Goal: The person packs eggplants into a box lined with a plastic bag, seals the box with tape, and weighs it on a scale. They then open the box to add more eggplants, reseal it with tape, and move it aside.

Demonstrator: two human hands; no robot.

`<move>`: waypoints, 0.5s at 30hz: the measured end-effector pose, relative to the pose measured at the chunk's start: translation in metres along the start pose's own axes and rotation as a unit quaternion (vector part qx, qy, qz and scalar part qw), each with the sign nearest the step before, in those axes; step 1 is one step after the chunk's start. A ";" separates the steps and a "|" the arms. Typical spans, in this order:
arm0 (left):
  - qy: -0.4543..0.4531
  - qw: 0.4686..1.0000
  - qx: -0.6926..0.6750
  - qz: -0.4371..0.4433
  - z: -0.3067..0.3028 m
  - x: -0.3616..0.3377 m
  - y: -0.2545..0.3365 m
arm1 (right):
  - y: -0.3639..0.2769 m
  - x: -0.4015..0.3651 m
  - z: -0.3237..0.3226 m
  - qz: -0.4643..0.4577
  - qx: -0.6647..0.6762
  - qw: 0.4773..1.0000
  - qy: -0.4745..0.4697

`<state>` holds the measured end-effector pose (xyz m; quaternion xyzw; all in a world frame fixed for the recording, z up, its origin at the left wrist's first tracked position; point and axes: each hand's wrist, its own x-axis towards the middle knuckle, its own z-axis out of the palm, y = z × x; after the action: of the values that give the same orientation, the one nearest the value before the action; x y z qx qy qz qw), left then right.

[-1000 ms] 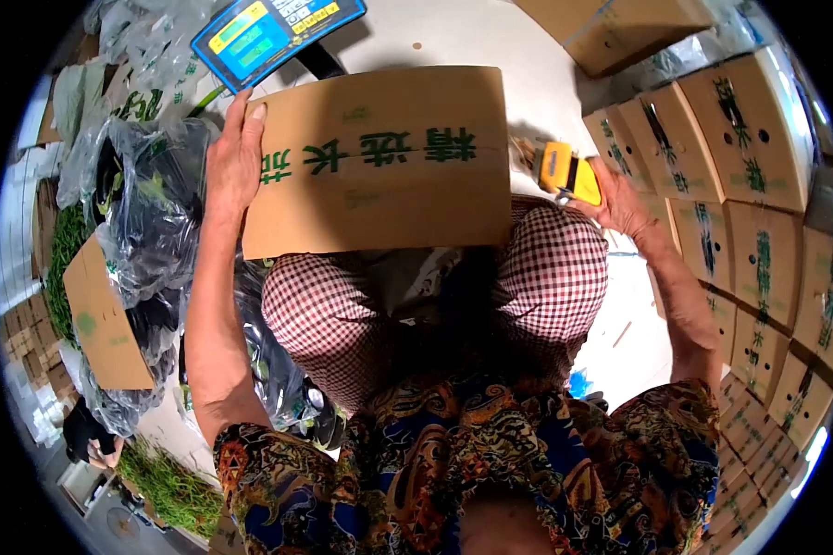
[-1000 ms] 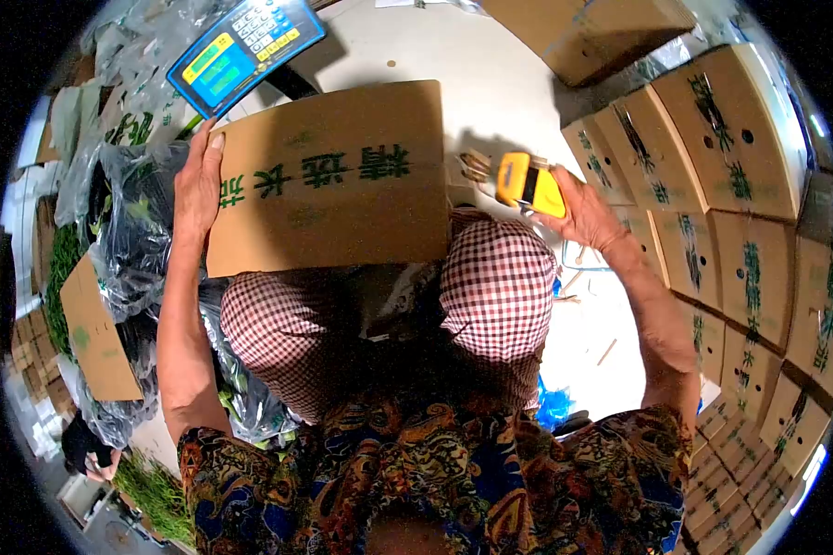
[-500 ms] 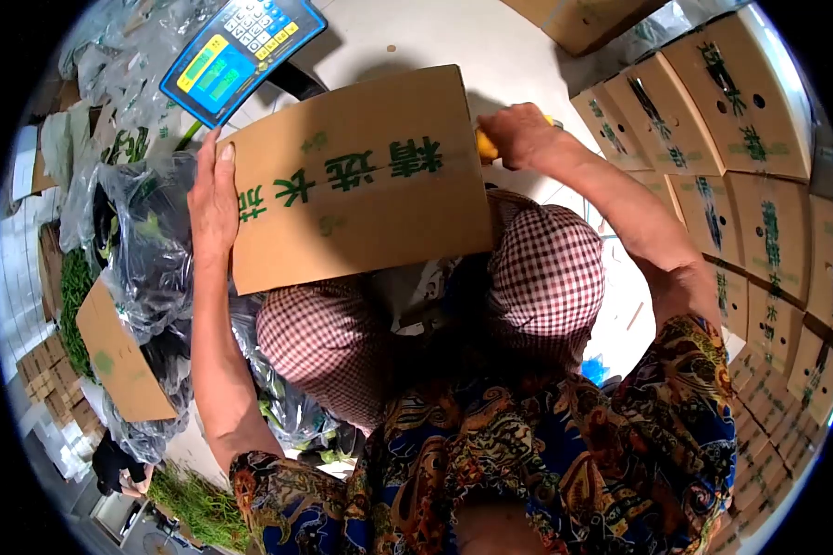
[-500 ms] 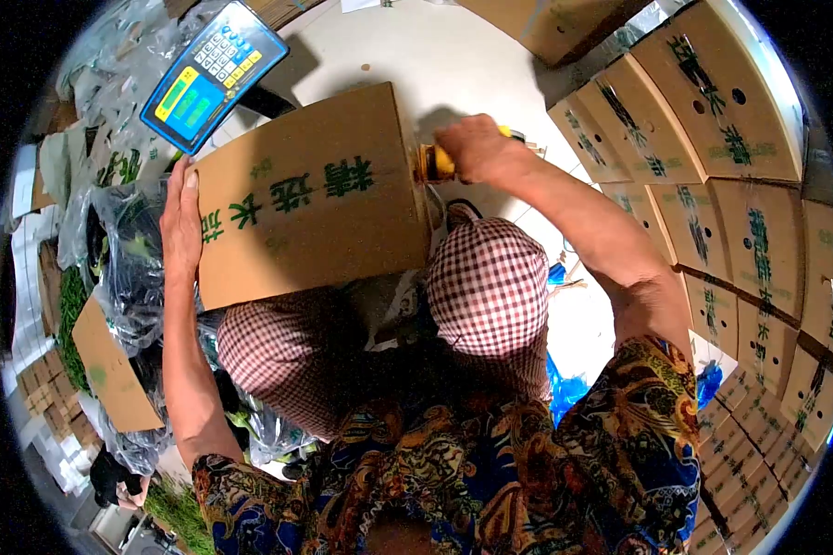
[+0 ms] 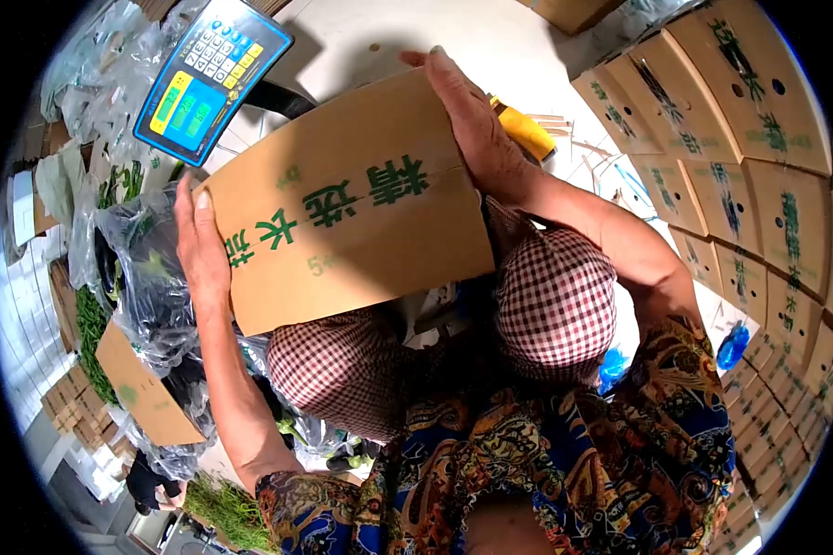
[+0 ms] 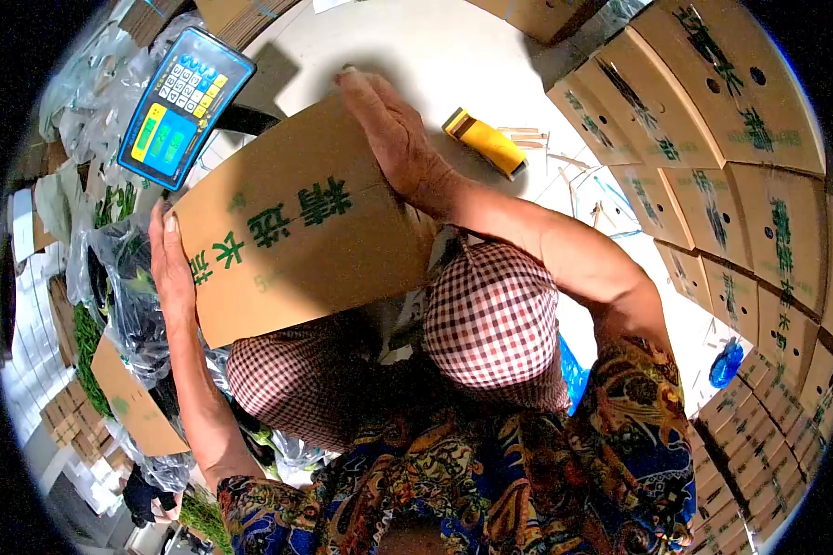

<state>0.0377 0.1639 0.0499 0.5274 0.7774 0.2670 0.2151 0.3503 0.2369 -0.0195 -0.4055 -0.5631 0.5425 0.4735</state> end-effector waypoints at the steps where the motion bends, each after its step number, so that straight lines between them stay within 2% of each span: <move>1: -0.001 1.000 -0.017 -0.014 -0.001 0.004 -0.010 | 0.012 -0.001 0.002 -0.069 -0.066 0.995 -0.010; 2: 0.003 1.000 -0.006 -0.011 -0.001 0.003 -0.017 | 0.027 -0.002 0.003 -0.161 -0.160 0.974 0.020; 5: 0.015 1.000 -0.003 -0.020 -0.001 0.003 -0.013 | 0.082 -0.017 0.004 -0.101 -0.253 0.961 0.037; 7: 0.005 0.998 -0.033 -0.054 -0.001 0.004 -0.016 | 0.105 -0.019 0.003 0.041 -0.150 0.988 0.020; 10: -0.001 0.993 -0.050 -0.110 -0.005 0.005 -0.019 | 0.158 -0.011 -0.002 0.030 -0.221 0.975 0.015; 12: -0.009 0.985 -0.074 -0.153 -0.013 0.008 -0.034 | 0.162 -0.023 -0.003 0.250 -0.033 0.968 -0.014; 13: -0.001 0.974 -0.105 -0.198 -0.020 0.009 -0.043 | 0.157 -0.025 -0.001 0.355 0.061 0.932 -0.030; 15: -0.015 0.944 -0.220 -0.245 -0.039 0.019 -0.095 | 0.138 -0.020 -0.002 0.360 0.075 0.925 -0.093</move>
<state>-0.0602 0.1451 0.0179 0.2642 0.8010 0.3628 0.3961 0.3485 0.2289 -0.1591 -0.4919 -0.3782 0.7524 0.2213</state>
